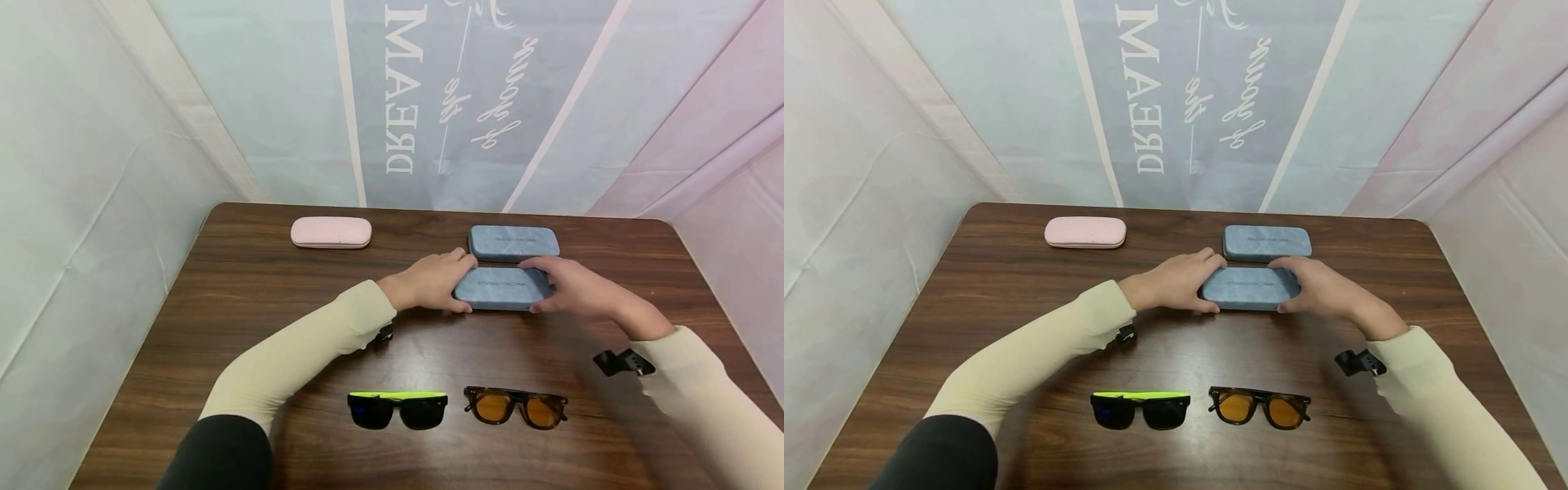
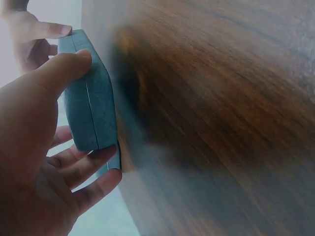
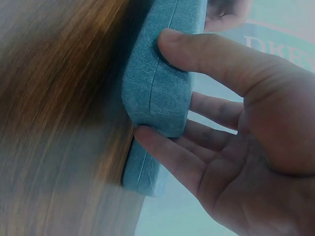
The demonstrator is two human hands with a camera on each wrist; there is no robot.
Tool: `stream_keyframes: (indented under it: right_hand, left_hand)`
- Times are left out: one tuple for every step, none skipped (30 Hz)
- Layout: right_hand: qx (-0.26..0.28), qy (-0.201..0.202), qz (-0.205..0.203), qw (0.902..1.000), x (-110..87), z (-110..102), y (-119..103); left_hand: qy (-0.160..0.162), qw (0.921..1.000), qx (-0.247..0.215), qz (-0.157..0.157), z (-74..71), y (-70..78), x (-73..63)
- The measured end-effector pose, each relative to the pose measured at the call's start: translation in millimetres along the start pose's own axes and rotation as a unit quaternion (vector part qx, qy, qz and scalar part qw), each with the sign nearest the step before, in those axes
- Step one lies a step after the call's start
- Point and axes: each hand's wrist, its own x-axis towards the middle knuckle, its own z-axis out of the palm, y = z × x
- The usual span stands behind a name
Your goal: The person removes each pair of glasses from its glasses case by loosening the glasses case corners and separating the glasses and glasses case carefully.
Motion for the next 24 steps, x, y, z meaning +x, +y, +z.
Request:
stream_keyframes:
  right_hand:
    - [0.002,-0.001,0.002,1.0000,-0.3,0,1]
    - [0.004,-0.003,0.004,1.0000,-0.6,0,2]
    - [0.008,-0.004,0.007,0.9999,-0.9,0,3]
    - [0.010,-0.006,0.010,0.9999,-1.2,0,4]
    - [0.012,-0.007,0.012,0.9998,-1.6,0,5]
    - [0.013,-0.007,0.015,0.9998,-2.1,0,6]
    - [0.012,-0.007,0.018,0.9997,-2.6,0,7]
    - [0.012,-0.006,0.020,0.9997,-3.2,0,8]
    - [0.011,-0.005,0.022,0.9997,-3.7,0,9]
    - [0.007,-0.005,0.023,0.9997,-4.1,0,10]
    - [0.004,-0.005,0.024,0.9997,-4.2,0,12]
    - [0.002,-0.005,0.024,0.9997,-4.3,0,13]
    - [0.001,-0.006,0.023,0.9997,-4.3,1,15]
    - [0.000,-0.006,0.023,0.9997,-4.3,1,17]
    - [0.000,-0.007,0.022,0.9997,-4.1,2,18]
    - [0.000,-0.007,0.022,0.9997,-4.1,2,20]
    - [0.001,-0.007,0.022,0.9997,-4.3,3,21]
    - [0.003,-0.007,0.023,0.9997,-4.6,4,22]
    - [0.004,-0.006,0.024,0.9997,-5.0,5,23]
    - [0.004,-0.005,0.026,0.9996,-5.5,5,24]
    - [0.003,-0.004,0.029,0.9996,-6.0,6,26]
    - [0.003,-0.004,0.032,0.9995,-6.6,6,28]
    - [0.003,-0.003,0.034,0.9994,-6.9,6,29]
    - [0.002,-0.003,0.037,0.9993,-6.9,7,31]
  left_hand:
    - [-0.001,1.0000,0.000,0.000,0.4,0.3,1.1]
    - [-0.001,1.0000,0.001,0.000,0.9,0.6,2.3]
    - [-0.002,1.0000,0.000,0.001,1.0,1.2,3.3]
    - [-0.005,1.0000,0.000,0.000,1.0,1.9,4.5]
    - [-0.006,1.0000,0.000,0.001,1.0,2.7,5.5]
    - [-0.008,1.0000,0.001,0.002,1.3,3.5,7.0]
    - [-0.009,1.0000,0.001,0.003,1.6,4.4,8.5]
    - [-0.010,0.9999,0.001,0.006,2.0,5.4,10.0]
    - [-0.012,0.9999,0.002,0.008,2.6,6.3,11.4]
    - [-0.014,0.9999,0.002,0.009,3.3,7.1,12.6]
    - [-0.015,0.9998,0.002,0.010,4.2,7.7,13.7]
    - [-0.016,0.9998,0.002,0.010,5.2,8.1,15.1]
    - [-0.018,0.9998,0.001,0.010,6.4,8.4,16.1]
    - [-0.019,0.9998,0.000,0.009,7.3,8.6,17.0]
    - [-0.020,0.9998,0.000,0.008,8.1,8.9,18.0]
    - [-0.021,0.9998,0.001,0.006,8.8,9.1,19.1]
    - [-0.023,0.9997,0.001,0.004,9.5,9.3,20.4]
    - [-0.024,0.9997,0.002,0.004,9.9,9.8,21.7]
    - [-0.025,0.9997,0.003,0.005,10.0,10.4,23.0]
    - [-0.025,0.9997,0.004,0.007,9.8,11.2,24.4]
    - [-0.026,0.9996,0.006,0.009,9.5,12.0,26.0]
    - [-0.026,0.9996,0.008,0.011,9.0,12.8,27.5]
    - [-0.027,0.9995,0.011,0.013,8.7,13.5,28.9]
    - [-0.027,0.9994,0.014,0.014,8.3,14.1,30.1]
